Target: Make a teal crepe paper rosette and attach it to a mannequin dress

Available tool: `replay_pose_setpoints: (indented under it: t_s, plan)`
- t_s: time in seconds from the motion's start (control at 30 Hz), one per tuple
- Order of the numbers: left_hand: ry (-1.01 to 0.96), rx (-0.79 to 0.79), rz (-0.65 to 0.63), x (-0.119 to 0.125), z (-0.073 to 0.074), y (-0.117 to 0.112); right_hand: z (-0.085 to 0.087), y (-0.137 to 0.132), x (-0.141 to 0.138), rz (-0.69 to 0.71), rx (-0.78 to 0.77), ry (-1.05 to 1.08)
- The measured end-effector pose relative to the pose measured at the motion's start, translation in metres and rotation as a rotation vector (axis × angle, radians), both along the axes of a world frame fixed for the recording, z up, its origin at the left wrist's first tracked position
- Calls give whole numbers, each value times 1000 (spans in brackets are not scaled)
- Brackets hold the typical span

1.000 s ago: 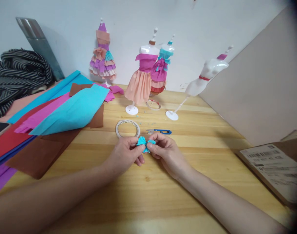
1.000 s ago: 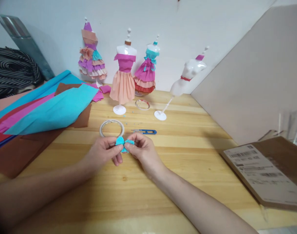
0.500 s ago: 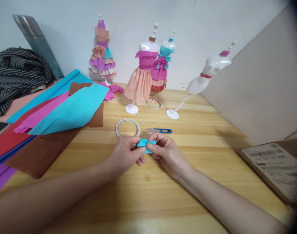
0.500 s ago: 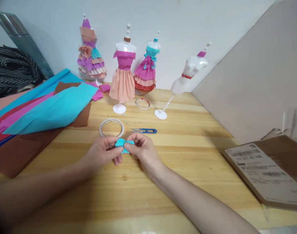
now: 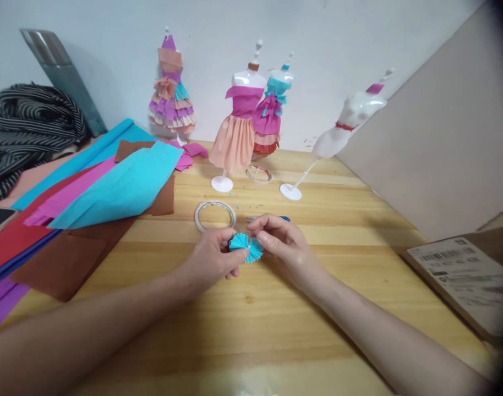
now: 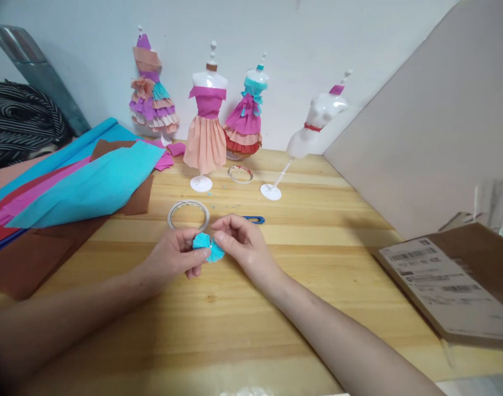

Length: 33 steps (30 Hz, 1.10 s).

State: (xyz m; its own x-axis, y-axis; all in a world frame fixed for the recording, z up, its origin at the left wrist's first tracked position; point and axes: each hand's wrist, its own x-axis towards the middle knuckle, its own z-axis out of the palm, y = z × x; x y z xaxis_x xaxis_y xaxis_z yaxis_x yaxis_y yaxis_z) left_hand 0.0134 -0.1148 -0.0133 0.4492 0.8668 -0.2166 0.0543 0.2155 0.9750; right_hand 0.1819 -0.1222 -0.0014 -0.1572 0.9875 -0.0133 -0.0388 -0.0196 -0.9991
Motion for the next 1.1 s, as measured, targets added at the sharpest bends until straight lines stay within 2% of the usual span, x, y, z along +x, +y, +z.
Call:
replay_pose_setpoints:
  t_s: [0.1,0.2,0.5,0.67,0.77,0.9,0.97,1.1]
  plan:
    - [32,14,-12,1,1,-1,3,0,-1,20,74,-106]
    - [38,15,-22,1,1,0,3,1,-2,12,78,-135]
    - [17,27,-43,0,1,1,-6,-1,-4,-19,-38,60]
    - [10,27,-31,-1,2,1,-5,0,-1,-26,-55,48]
    - [7,23,-37,-1,2,2,3,3,6,67,101,-68]
    - [11,31,-56,-1,2,2,18,7,16,246,450,-413]
    - [16,42,-62,-2,2,2,23,7,19,332,584,-512]
    - [16,59,-80,-1,5,1,24,8,20,419,700,-556]
